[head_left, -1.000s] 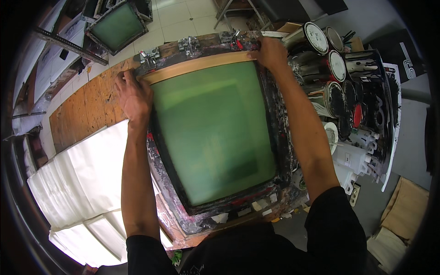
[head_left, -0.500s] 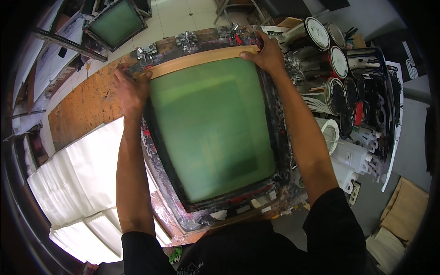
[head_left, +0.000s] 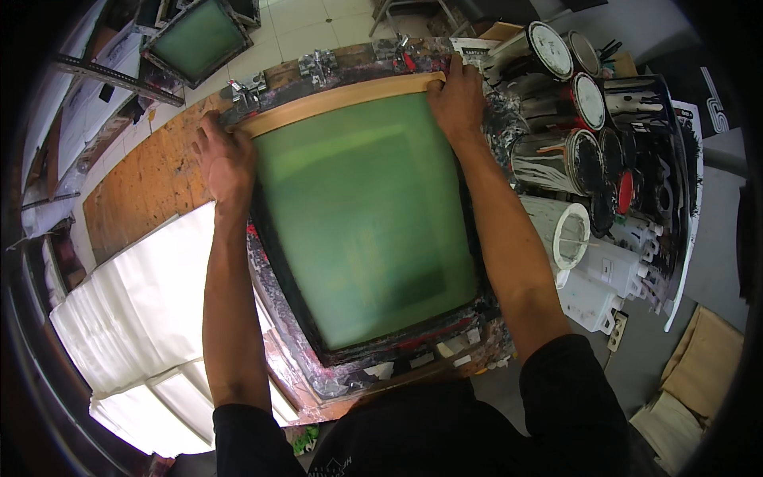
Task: The person pours liquid from a pink pitcher into a plastic bag, then uses a squeegee to smooth a green screen on a wooden frame. They apply tape to the frame edges and adjust the screen mesh.
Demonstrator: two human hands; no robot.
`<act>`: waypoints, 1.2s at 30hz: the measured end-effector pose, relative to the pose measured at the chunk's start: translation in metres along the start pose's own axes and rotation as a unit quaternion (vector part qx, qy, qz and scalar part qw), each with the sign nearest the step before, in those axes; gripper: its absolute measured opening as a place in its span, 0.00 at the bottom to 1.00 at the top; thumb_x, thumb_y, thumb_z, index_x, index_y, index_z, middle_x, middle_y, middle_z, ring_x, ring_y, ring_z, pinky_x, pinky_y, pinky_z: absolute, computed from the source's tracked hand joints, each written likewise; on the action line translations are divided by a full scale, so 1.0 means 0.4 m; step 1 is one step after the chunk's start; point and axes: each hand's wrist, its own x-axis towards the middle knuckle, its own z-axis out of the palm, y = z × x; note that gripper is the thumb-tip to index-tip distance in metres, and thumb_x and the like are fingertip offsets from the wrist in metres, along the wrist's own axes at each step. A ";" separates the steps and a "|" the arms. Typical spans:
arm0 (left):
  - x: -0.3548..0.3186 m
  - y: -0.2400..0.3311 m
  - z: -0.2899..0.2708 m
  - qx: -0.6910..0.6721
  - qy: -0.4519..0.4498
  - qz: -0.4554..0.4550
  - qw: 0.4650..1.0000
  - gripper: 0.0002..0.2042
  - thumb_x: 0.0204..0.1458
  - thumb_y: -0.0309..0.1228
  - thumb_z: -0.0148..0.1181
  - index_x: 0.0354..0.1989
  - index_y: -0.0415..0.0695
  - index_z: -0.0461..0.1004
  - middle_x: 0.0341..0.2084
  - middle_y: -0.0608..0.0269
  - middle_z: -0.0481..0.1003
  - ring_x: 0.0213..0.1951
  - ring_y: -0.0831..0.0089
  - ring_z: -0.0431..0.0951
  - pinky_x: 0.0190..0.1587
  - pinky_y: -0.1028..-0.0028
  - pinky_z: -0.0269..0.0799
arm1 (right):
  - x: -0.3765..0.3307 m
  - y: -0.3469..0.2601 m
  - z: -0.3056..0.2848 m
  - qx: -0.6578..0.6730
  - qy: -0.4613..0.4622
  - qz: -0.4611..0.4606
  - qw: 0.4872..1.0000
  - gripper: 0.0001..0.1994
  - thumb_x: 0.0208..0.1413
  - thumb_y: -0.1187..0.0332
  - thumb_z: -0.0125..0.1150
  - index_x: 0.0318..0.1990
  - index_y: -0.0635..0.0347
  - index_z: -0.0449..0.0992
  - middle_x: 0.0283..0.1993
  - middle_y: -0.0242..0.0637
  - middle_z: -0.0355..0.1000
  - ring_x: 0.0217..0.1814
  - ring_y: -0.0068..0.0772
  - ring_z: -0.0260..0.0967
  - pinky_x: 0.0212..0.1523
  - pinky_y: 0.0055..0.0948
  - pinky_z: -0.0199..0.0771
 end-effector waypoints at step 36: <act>-0.009 0.012 -0.026 -0.074 0.019 -0.019 0.997 0.13 0.59 0.30 0.55 0.50 0.41 0.78 0.45 0.41 0.80 0.47 0.42 0.79 0.51 0.51 0.75 | 0.060 -0.018 -0.072 0.018 -0.067 0.104 0.992 0.23 0.54 0.58 0.63 0.57 0.55 0.77 0.47 0.50 0.79 0.51 0.56 0.78 0.50 0.51 0.78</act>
